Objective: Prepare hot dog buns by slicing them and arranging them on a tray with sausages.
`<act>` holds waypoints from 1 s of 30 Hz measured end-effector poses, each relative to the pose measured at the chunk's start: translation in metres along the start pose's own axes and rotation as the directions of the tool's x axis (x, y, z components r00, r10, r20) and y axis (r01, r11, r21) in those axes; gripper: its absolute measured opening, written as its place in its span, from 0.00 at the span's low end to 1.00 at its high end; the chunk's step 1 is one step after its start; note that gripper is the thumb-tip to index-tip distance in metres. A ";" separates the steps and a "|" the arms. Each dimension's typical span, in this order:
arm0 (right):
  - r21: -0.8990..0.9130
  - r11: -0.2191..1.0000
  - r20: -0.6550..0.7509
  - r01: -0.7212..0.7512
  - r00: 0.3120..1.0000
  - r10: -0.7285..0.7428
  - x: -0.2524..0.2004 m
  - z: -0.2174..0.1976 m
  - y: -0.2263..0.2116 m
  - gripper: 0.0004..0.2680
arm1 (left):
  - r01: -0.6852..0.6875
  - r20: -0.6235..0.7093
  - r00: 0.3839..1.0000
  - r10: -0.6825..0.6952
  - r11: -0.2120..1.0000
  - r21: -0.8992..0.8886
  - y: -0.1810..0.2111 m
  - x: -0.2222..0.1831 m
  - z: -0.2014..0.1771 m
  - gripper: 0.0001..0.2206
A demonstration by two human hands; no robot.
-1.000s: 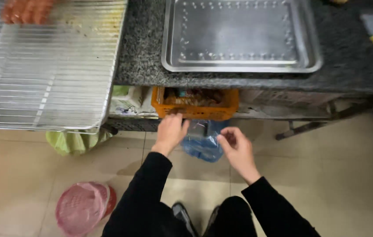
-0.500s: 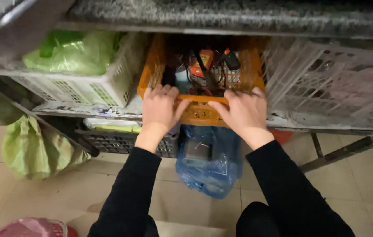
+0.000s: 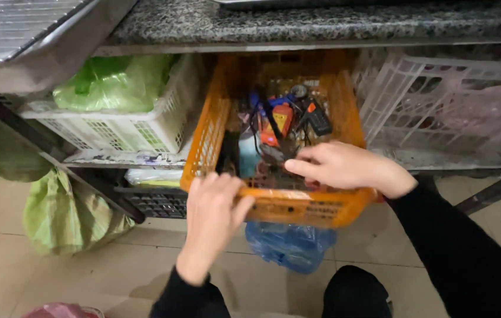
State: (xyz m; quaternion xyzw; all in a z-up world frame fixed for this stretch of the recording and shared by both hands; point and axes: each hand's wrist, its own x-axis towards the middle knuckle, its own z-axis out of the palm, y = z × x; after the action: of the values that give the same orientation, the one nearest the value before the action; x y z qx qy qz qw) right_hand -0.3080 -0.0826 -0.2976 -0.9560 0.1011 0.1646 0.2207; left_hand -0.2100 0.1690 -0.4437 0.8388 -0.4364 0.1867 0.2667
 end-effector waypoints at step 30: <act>0.474 0.873 -0.674 0.113 0.685 0.277 -0.122 0.049 0.165 0.10 | 0.087 0.041 0.995 -0.092 0.990 0.114 -0.008 0.065 0.021 0.17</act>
State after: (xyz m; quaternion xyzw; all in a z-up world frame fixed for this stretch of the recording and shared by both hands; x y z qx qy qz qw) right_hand -0.4779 -0.1916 -0.3596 -0.8506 0.2614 -0.2464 0.3840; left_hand -0.1659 0.1191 -0.4276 0.8754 -0.3930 0.1793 0.2172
